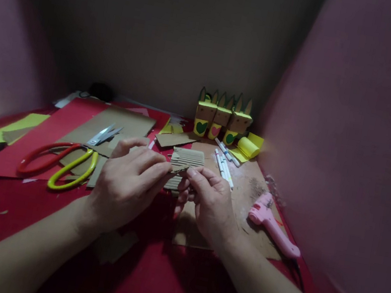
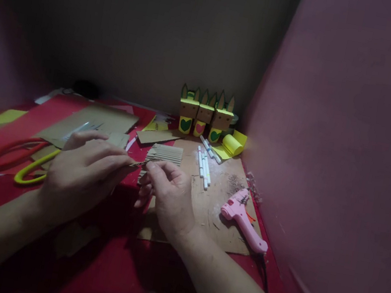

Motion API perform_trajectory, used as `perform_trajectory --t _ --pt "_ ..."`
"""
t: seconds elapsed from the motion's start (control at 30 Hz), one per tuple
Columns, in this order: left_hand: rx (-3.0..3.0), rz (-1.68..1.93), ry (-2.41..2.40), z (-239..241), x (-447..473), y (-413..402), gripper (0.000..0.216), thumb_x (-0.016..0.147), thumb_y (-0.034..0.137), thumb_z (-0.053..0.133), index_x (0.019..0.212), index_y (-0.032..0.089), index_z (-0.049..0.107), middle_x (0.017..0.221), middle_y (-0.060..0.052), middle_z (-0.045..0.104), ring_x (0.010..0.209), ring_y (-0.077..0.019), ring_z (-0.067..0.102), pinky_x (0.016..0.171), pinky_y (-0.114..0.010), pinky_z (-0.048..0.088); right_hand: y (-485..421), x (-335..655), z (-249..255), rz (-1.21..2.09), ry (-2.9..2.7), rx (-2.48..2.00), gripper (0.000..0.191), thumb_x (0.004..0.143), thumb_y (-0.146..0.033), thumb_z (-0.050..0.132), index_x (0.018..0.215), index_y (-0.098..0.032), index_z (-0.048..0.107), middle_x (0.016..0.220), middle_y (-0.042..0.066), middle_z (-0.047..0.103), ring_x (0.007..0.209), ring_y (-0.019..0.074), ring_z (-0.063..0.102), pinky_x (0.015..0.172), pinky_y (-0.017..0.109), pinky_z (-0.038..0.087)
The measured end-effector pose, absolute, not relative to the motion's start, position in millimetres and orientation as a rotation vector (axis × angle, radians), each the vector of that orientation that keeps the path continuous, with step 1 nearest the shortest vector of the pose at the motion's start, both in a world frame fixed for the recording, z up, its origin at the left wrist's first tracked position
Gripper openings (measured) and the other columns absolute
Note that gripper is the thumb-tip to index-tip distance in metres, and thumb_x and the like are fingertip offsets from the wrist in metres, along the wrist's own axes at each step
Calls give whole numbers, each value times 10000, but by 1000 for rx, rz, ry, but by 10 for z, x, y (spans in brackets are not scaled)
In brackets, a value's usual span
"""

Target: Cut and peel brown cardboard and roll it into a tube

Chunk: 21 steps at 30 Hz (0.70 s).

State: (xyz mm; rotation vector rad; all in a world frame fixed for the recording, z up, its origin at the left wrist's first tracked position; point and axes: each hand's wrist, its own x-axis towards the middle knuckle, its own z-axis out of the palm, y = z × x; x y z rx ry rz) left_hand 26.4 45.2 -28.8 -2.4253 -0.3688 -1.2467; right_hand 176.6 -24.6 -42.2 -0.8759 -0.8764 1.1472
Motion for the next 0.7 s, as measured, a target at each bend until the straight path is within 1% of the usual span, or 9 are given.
perform_trajectory --t 0.2,0.3,0.4,0.57,0.7 --pt "-2421 -1246 -362 -283 264 458 114 848 117 611 914 206 585 789 -28 700 677 -187 628 858 -452 455 -240 1757 -431 1174 -854 -855 158 765 -314 658 733 -182 577 605 -47 563 453 86 522 373 210 498" --pt "-2427 -1252 -369 -273 266 451 118 849 126 616 914 219 583 784 -18 698 675 -181 621 861 -443 456 -237 1764 -437 1179 -849 -865 151 767 -315 655 751 -184 583 613 -45 572 460 88 533 379 211 500" --pt "-2436 -1258 -368 -266 269 444 113 849 130 618 907 221 585 777 -16 694 670 -180 615 860 -439 454 -240 1768 -437 1162 -862 -850 167 775 -327 655 730 -181 586 618 -43 570 462 86 524 381 218 502" --pt "-2439 -1263 -336 -263 272 438 92 834 114 625 882 187 598 765 -34 690 659 -185 615 860 -444 447 -243 1763 -416 1138 -858 -880 187 758 -319 675 682 -177 582 588 -42 574 433 84 511 361 219 492" --pt "-2425 -1224 -331 -260 266 424 99 828 93 616 868 182 602 774 -43 695 676 -189 618 874 -444 442 -235 1759 -405 1119 -851 -899 190 765 -319 656 667 -172 588 566 -39 576 424 86 520 361 219 496"
